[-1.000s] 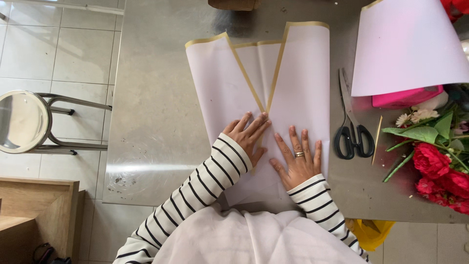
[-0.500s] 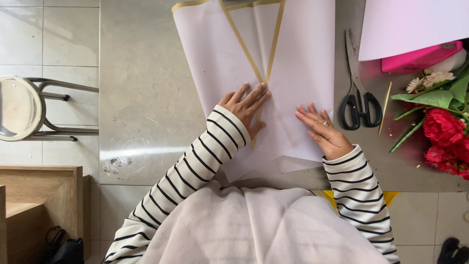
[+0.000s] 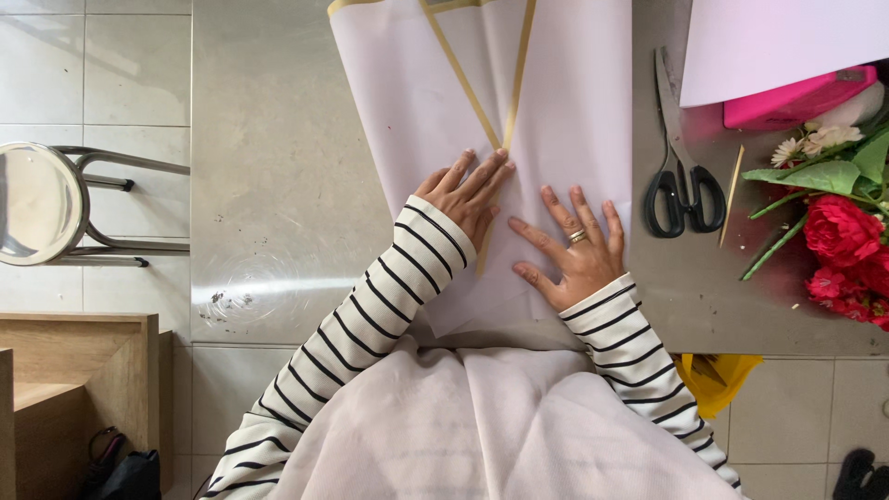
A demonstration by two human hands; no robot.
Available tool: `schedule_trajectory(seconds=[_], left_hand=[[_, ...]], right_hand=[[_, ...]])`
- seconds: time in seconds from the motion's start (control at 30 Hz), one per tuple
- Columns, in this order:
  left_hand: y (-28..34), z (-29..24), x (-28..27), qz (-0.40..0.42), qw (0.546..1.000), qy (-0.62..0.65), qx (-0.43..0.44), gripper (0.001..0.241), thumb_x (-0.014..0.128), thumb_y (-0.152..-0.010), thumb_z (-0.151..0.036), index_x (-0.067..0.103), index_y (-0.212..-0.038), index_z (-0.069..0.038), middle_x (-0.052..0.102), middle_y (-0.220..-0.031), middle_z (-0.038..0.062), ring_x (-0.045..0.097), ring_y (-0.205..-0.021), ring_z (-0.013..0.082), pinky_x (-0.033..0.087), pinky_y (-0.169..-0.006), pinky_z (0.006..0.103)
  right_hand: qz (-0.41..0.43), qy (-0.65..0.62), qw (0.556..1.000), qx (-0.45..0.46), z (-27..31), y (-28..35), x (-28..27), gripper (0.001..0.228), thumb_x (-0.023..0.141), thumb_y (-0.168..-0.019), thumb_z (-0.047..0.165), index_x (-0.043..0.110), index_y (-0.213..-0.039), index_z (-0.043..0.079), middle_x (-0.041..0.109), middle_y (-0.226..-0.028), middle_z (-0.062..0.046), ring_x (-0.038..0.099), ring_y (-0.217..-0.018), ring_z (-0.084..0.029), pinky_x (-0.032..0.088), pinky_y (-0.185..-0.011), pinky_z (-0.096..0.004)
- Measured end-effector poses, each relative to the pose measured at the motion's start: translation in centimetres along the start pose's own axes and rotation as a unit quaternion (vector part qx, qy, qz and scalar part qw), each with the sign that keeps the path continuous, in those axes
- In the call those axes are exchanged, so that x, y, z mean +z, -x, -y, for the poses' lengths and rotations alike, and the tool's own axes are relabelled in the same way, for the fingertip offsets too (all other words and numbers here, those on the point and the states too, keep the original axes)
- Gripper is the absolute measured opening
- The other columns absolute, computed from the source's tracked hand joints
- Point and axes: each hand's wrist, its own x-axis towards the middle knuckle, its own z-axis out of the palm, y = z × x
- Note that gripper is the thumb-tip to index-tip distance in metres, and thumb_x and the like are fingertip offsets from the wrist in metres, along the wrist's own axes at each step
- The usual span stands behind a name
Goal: The person cuts a large sheet of wrapping paper with scissors, folds several sections into overlapping layers on a table, and pinches the bottom together to create a tapered shape.
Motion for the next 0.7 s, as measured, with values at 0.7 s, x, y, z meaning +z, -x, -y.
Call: schedule_trajectory(seconds=[0.7], left_hand=[[0.3, -0.2, 0.8, -0.033, 0.999, 0.005, 0.015, 0.069, 0.055, -0.102, -0.048, 0.032, -0.163, -0.025, 0.032, -0.168, 0.009, 0.035, -0.151, 0.0361, 0.036, -0.118, 0.0462]], right_hand=[[-0.071, -0.366, 0.923, 0.098, -2.9, -0.1, -4.3, 0.052, 0.032, -0.112, 0.029, 0.052, -0.148, 0.000, 0.047, -0.157, -0.022, 0.038, -0.150, -0.038, 0.024, -0.125, -0.052]])
